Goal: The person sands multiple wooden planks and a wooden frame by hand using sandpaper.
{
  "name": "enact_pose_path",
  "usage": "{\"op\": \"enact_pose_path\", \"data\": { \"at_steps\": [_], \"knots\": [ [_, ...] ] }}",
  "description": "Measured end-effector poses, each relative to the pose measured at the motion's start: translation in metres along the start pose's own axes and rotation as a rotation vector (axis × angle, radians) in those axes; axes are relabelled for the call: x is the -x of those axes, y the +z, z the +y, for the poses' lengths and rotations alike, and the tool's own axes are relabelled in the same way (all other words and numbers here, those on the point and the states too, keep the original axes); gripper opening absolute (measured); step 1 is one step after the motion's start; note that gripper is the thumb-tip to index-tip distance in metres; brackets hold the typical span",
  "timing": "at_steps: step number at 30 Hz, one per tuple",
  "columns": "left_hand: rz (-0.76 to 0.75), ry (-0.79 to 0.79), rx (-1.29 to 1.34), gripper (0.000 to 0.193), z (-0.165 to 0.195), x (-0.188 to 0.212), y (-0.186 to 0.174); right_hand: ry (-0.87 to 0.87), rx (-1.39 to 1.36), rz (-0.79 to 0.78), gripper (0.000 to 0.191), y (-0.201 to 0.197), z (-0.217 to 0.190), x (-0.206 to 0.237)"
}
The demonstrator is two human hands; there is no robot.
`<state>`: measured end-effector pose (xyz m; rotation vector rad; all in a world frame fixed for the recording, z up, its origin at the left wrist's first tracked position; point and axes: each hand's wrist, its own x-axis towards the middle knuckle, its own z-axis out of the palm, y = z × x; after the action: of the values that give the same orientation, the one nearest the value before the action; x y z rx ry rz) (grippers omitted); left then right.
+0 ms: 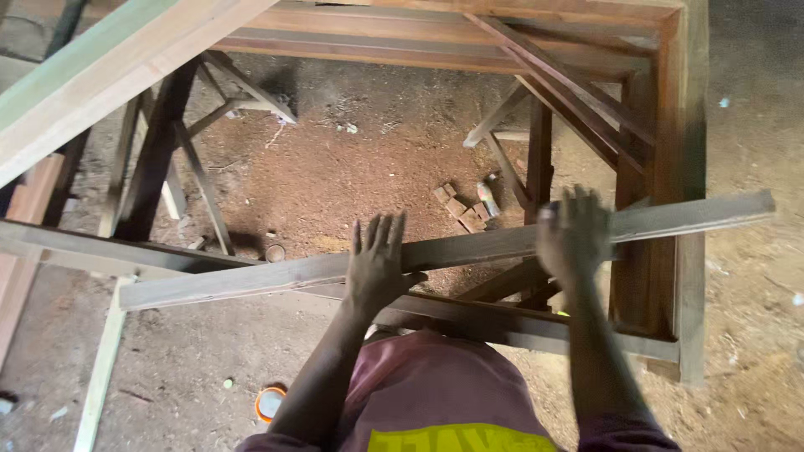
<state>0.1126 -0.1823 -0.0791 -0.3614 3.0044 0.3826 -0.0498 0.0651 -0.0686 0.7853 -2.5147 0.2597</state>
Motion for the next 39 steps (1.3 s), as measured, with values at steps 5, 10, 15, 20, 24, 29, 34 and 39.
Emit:
{"op": "enact_pose_path", "data": {
  "at_steps": [5,10,15,20,24,29,34,39],
  "knots": [
    [-0.009,0.122,0.111,0.108,-0.028,0.013,-0.005,-0.371,-0.450,-0.008,0.035,0.022,-0.096,0.029],
    [0.227,0.191,0.000,0.108,-0.078,0.034,-0.016,-0.021,-0.032,0.017,0.038,0.007,-0.070,0.015],
    [-0.006,0.115,0.046,0.081,-0.104,0.044,-0.024,0.019,-0.317,-0.067,0.042,0.017,-0.165,0.037],
    [-0.055,0.170,0.128,0.065,-0.104,0.048,-0.024,-0.276,-0.316,-0.030,0.045,0.010,-0.178,0.045],
    [-0.045,0.138,0.157,0.057,-0.106,0.053,-0.025,0.084,0.094,-0.023,0.048,-0.015,-0.121,0.019],
    [-0.089,0.160,0.074,0.068,-0.106,0.055,-0.023,-0.115,-0.352,-0.065,0.052,0.004,-0.229,0.046],
    [0.169,0.258,0.150,0.108,-0.119,0.061,-0.015,-0.130,-0.238,-0.043,0.056,-0.004,-0.203,0.032],
    [-0.124,0.190,0.098,0.119,-0.134,0.067,-0.006,0.170,-0.069,-0.063,0.060,0.000,-0.188,0.020]
  ]
}}
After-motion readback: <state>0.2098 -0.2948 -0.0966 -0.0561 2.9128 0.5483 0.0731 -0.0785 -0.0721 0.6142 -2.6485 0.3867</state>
